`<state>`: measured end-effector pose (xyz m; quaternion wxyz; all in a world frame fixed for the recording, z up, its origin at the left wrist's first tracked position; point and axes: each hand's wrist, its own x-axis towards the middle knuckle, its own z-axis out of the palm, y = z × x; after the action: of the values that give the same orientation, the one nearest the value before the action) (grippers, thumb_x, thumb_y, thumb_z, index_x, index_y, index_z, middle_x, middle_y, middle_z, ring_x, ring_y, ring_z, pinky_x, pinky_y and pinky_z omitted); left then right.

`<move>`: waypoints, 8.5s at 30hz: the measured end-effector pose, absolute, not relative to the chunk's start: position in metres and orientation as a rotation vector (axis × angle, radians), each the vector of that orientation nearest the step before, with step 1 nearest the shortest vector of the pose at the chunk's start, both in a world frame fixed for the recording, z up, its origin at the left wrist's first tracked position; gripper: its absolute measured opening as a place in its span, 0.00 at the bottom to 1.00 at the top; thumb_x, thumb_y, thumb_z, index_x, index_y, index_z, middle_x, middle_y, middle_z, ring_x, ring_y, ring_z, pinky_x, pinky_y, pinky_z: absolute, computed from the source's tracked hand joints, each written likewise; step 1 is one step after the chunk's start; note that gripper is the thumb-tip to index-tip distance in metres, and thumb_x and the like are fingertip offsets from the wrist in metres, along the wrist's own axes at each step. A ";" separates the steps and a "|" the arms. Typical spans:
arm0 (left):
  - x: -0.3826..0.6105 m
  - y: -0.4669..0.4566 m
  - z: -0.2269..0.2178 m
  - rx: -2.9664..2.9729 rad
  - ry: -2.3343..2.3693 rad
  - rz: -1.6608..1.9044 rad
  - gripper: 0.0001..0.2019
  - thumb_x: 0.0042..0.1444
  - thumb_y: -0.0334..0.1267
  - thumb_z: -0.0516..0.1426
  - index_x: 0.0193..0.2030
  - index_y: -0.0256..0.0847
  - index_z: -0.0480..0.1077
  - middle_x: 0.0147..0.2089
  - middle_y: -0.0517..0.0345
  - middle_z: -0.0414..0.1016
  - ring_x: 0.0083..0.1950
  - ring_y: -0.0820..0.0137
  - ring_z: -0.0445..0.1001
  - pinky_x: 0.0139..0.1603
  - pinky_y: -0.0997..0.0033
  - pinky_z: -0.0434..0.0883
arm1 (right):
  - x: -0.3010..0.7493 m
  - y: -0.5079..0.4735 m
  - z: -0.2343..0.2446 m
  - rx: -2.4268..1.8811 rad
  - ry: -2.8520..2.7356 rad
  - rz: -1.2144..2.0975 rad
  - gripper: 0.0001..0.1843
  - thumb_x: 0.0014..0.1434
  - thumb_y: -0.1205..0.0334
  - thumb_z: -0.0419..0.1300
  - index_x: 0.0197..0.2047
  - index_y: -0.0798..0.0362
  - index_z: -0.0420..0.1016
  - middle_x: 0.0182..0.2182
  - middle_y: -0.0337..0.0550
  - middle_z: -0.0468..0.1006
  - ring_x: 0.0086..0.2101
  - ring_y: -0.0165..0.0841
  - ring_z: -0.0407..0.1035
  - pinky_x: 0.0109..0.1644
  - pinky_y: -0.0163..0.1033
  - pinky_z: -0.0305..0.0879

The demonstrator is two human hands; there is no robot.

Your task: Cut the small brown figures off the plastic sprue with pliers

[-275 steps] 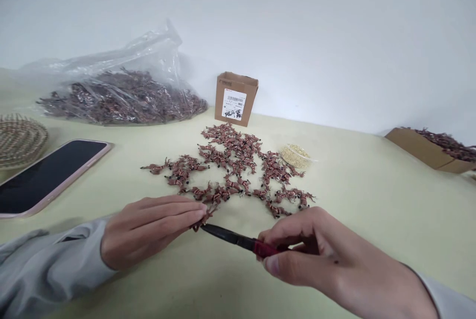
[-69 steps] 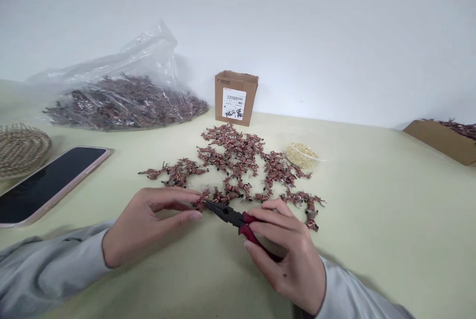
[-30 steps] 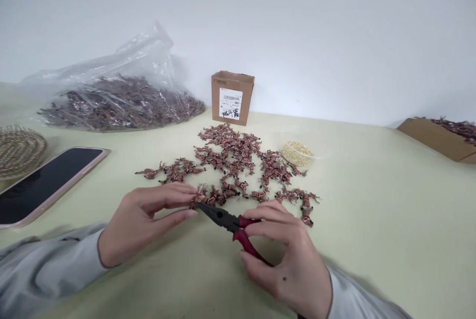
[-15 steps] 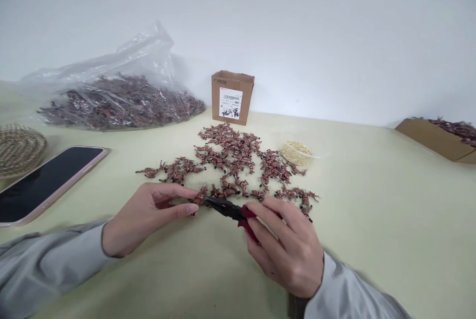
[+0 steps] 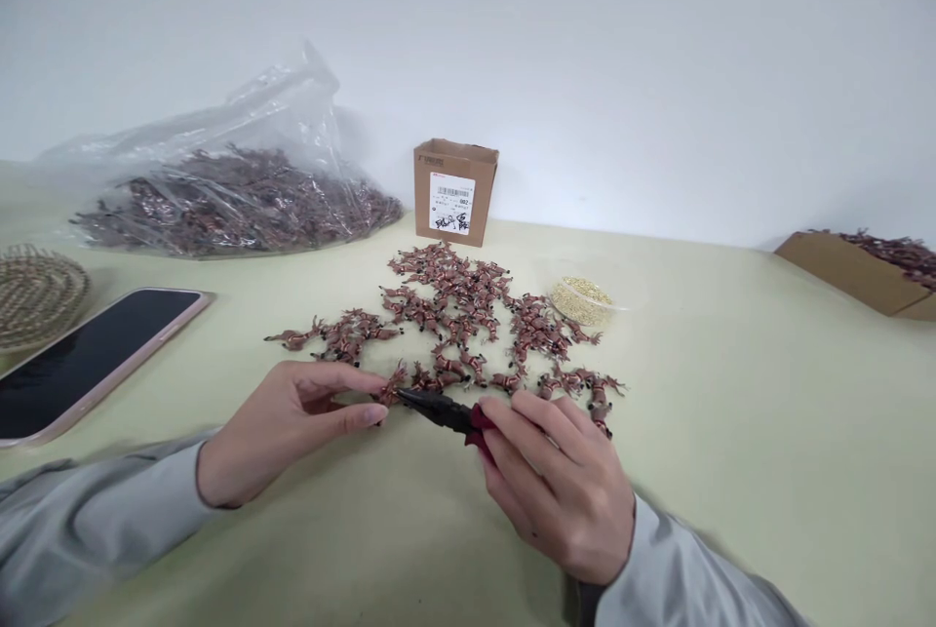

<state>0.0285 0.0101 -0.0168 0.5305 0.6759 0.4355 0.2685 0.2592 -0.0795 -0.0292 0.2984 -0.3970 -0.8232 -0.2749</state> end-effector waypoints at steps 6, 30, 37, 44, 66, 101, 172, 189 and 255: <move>0.029 0.009 -0.014 1.656 1.071 0.643 0.14 0.39 0.43 0.61 0.34 0.41 0.74 0.37 0.55 0.78 0.38 0.61 0.74 0.34 0.69 0.72 | 0.260 -0.082 -0.029 -1.055 -2.196 -0.719 0.11 0.45 0.70 0.63 0.36 0.58 0.73 0.38 0.45 0.77 0.37 0.38 0.70 0.40 0.45 0.68; 0.030 0.005 -0.009 1.767 0.977 0.861 0.07 0.42 0.40 0.60 0.29 0.42 0.75 0.37 0.54 0.77 0.42 0.62 0.73 0.43 0.64 0.71 | 0.260 -0.078 -0.019 -1.137 -2.066 0.002 0.10 0.46 0.70 0.59 0.35 0.53 0.72 0.36 0.48 0.75 0.37 0.38 0.66 0.39 0.46 0.67; 0.032 0.006 -0.010 1.563 1.048 0.747 0.12 0.38 0.42 0.63 0.31 0.39 0.75 0.36 0.53 0.78 0.39 0.62 0.74 0.39 0.66 0.72 | 0.267 -0.076 -0.027 -1.057 -2.162 -0.531 0.13 0.45 0.70 0.62 0.37 0.57 0.72 0.37 0.50 0.75 0.39 0.41 0.65 0.37 0.47 0.68; 0.032 0.010 -0.011 1.313 0.908 0.640 0.08 0.39 0.37 0.62 0.29 0.39 0.74 0.25 0.59 0.76 0.28 0.71 0.73 0.32 0.73 0.71 | 0.268 -0.078 -0.028 -1.049 -2.179 -0.717 0.12 0.44 0.68 0.63 0.36 0.56 0.73 0.37 0.48 0.76 0.37 0.41 0.66 0.35 0.46 0.69; 0.031 0.010 -0.009 1.319 0.885 0.573 0.09 0.41 0.39 0.61 0.29 0.37 0.74 0.27 0.57 0.75 0.29 0.71 0.72 0.32 0.72 0.70 | 0.271 -0.073 -0.028 -1.000 -2.231 -0.882 0.11 0.43 0.68 0.65 0.34 0.57 0.74 0.37 0.45 0.77 0.36 0.40 0.68 0.33 0.45 0.68; 0.028 0.006 -0.017 2.278 0.549 1.110 0.06 0.44 0.30 0.60 0.29 0.45 0.74 0.32 0.57 0.79 0.35 0.68 0.75 0.45 0.65 0.69 | 0.262 -0.084 -0.006 -1.325 -1.632 1.196 0.04 0.48 0.62 0.60 0.28 0.53 0.73 0.34 0.44 0.75 0.35 0.35 0.70 0.36 0.37 0.68; 0.032 0.004 -0.010 1.411 1.001 0.689 0.08 0.41 0.39 0.61 0.28 0.38 0.75 0.24 0.57 0.76 0.28 0.69 0.73 0.32 0.71 0.70 | 0.267 -0.090 -0.032 -1.217 -2.128 -0.436 0.19 0.52 0.71 0.56 0.46 0.44 0.66 0.41 0.41 0.74 0.36 0.37 0.69 0.34 0.43 0.71; 0.032 0.005 -0.008 1.316 0.940 0.652 0.06 0.40 0.37 0.62 0.27 0.39 0.75 0.24 0.59 0.75 0.25 0.74 0.69 0.28 0.75 0.69 | 0.272 -0.089 -0.033 -1.235 -2.168 -0.472 0.20 0.53 0.70 0.56 0.49 0.46 0.65 0.41 0.43 0.74 0.38 0.38 0.69 0.35 0.43 0.71; 0.033 0.001 -0.007 1.605 0.847 0.745 0.06 0.45 0.35 0.59 0.32 0.41 0.74 0.41 0.54 0.76 0.44 0.62 0.72 0.45 0.64 0.69 | 0.261 -0.084 -0.024 -1.101 -2.017 -0.258 0.15 0.41 0.74 0.62 0.35 0.53 0.70 0.37 0.49 0.74 0.37 0.40 0.64 0.37 0.49 0.64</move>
<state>0.0329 0.0008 -0.0070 0.5562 0.6799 0.3590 0.3156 0.2610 -0.0842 -0.0242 0.4031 -0.4357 -0.7983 -0.1023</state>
